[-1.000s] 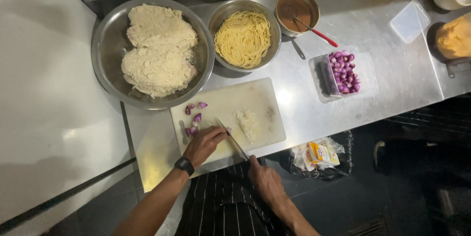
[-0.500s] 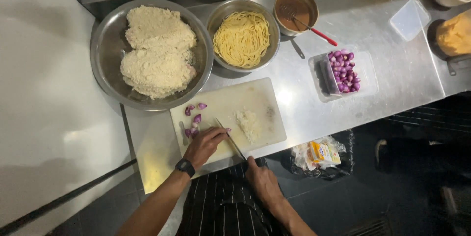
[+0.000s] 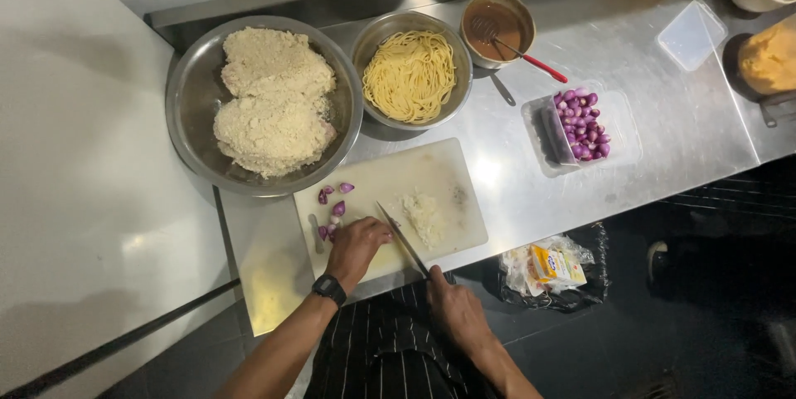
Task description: The person chops red onions on a white cutting board using a knife. The person holds the onion with the left hand and slices it into small pieces with the right hand. Nearby, there are bowls containing breadcrumbs, spaghetti, and a sauce, along with a container of whole red onions.
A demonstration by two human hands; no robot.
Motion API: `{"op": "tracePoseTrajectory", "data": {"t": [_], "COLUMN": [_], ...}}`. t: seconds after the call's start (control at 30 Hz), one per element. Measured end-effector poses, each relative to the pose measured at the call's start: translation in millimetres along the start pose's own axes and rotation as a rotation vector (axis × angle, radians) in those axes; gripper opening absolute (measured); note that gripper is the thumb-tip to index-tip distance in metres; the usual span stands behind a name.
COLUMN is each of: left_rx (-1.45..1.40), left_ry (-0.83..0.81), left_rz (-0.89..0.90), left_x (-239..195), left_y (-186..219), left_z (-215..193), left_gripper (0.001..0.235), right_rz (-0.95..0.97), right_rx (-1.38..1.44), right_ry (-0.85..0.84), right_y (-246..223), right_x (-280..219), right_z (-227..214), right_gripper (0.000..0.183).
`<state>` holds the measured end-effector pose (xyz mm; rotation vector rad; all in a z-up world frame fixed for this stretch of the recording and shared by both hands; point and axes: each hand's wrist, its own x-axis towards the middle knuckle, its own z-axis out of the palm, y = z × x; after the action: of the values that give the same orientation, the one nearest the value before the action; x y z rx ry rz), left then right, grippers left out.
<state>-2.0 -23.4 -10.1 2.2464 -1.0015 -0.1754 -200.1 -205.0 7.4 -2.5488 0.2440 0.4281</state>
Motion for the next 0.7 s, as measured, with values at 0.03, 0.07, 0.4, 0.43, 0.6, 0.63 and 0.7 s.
{"op": "tracePoseTrajectory", "data": {"t": [0.03,0.07,0.4,0.43,0.6,0.63,0.7], "left_rx": [0.002,0.019,0.046,0.046,0.053,0.054,0.060], "left_ry": [-0.003,0.009,-0.056,-0.056,-0.098,-0.096,-0.081], "left_rz": [0.007,0.041,0.224,0.225,0.258,0.253,0.271], "left_x": [-1,0,-10,-6,-1,-2,-1], "left_y": [5,10,2,2,6,7,6], "left_z": [-7,-12,-22,-25,-37,-36,-34], "left_gripper": [0.006,0.010,0.045,0.045,0.026,0.026,0.036], "right_rz": [0.003,0.026,0.090,0.092,0.073,0.068,0.111], "right_rx": [0.004,-0.005,-0.035,-0.035,-0.064,-0.065,-0.055], "right_ry": [0.006,-0.020,-0.119,-0.118,-0.101,-0.104,-0.160], "right_y": [0,1,-15,-20,-32,-31,-27], "right_x": [1,2,8,9,-9,-8,-2], "right_z": [2,5,8,0,-17,-13,-7], "right_gripper": [0.018,0.015,0.019,0.019,0.025,0.025,0.018]}}
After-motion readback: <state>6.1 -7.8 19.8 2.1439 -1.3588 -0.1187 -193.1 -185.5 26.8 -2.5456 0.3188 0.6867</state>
